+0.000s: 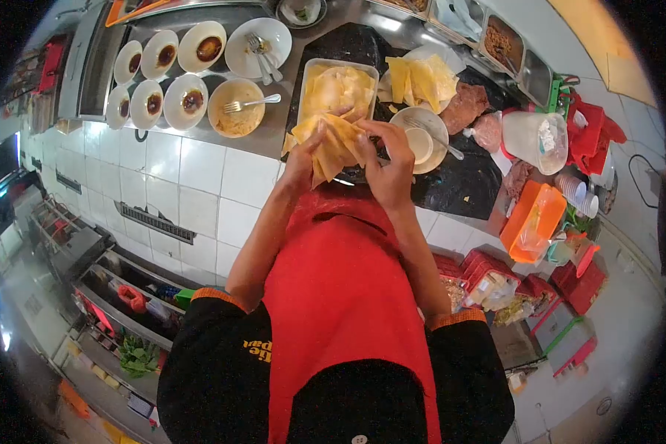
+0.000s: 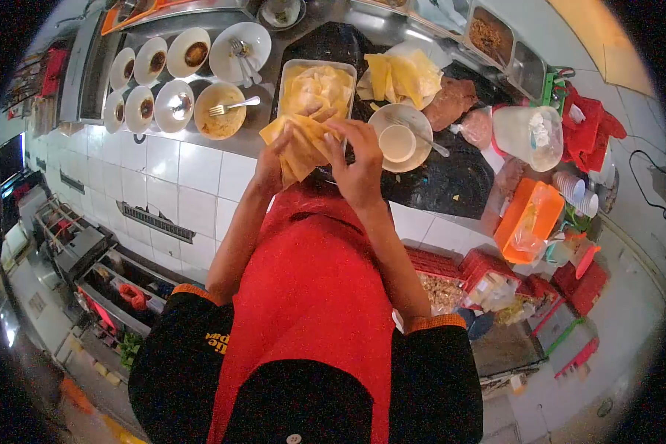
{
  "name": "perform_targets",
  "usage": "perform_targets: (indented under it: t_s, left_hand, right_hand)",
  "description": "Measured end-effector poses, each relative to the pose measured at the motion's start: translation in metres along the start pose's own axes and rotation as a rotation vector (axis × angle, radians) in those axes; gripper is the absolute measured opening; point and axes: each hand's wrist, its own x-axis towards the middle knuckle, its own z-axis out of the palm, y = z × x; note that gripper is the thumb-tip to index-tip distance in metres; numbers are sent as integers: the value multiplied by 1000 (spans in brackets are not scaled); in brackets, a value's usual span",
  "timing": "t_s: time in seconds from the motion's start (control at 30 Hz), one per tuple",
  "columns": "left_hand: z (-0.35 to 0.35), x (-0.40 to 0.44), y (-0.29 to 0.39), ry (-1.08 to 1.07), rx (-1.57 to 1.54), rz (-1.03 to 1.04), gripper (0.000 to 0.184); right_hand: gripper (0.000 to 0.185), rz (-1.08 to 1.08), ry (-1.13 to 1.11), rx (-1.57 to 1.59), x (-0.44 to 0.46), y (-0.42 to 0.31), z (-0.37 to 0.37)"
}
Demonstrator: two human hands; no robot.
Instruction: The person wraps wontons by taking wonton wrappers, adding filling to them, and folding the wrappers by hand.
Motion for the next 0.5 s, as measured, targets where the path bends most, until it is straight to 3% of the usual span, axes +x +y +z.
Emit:
perform_targets:
  t_s: [0.07, 0.2, 0.37, 0.5]
  left_hand:
    - [-5, -4, -1, -28, 5, -34, 57]
    - [-13, -10, -4, 2, 163, -42, 56]
    - [-28, -15, -10, 40, 195, -101, 57]
    - [-35, -17, -13, 20, 210, -132, 57]
  right_hand:
    - [23, 21, -122, -20, 4, 0, -7]
    - [28, -53, -136, -93, -5, 10, 0]
    - [31, 131, -193, 66, -20, 8, 14]
    - [31, 8, -52, -135, -26, 8, 20]
